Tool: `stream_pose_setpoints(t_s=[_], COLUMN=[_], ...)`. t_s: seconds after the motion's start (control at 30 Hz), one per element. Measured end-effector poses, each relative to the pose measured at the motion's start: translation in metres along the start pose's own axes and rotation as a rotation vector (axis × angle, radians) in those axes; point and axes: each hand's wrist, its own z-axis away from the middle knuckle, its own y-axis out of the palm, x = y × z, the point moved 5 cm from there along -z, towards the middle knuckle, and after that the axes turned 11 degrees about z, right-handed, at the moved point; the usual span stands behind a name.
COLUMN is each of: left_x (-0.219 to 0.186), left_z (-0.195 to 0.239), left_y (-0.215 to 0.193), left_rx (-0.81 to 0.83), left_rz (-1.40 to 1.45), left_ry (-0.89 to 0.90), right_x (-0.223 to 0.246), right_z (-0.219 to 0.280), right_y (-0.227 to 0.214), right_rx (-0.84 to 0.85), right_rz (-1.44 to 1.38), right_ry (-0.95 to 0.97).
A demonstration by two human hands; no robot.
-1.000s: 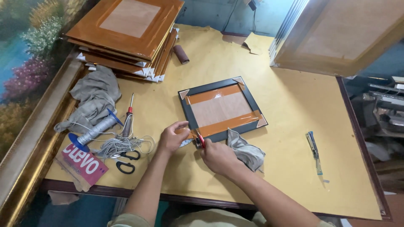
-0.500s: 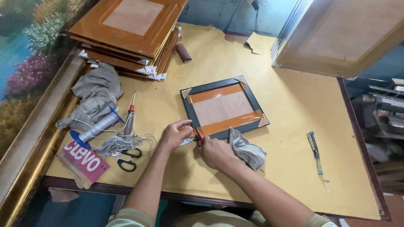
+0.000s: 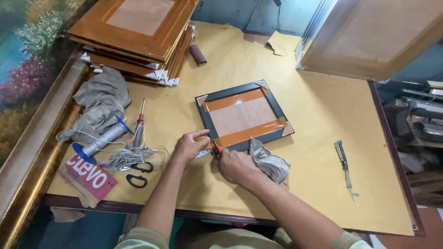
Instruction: Applying adhesive tape to the back of a picture frame and trimming the excess with a utility knife.
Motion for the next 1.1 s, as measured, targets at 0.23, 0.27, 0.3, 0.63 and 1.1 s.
stream_pose_setpoints(t_s=[0.23, 0.27, 0.3, 0.63, 1.1], left_x=[-0.003, -0.003, -0.005, 0.029, 0.009], left_z=[0.003, 0.006, 0.008, 0.017, 0.076], left_y=[0.001, 0.001, 0.0, 0.01, -0.003], left_rx=[0.01, 0.005, -0.003, -0.224, -0.073], left_rz=[-0.028, -0.022, -0.018, -0.019, 0.44], left_ry=[-0.009, -0.013, -0.014, 0.421, 0.659], right_x=[-0.01, -0.015, -0.018, -0.021, -0.083], right_z=[0.033, 0.036, 0.038, 0.003, 0.024], right_y=[0.016, 0.012, 0.007, -0.025, -0.009], right_rx=[-0.023, 0.024, 0.067, -0.261, -0.246], right_rz=[0.024, -0.043, -0.111, -0.526, -0.069], right_ry=[-0.014, 0.022, 0.056, 0.114, -0.084])
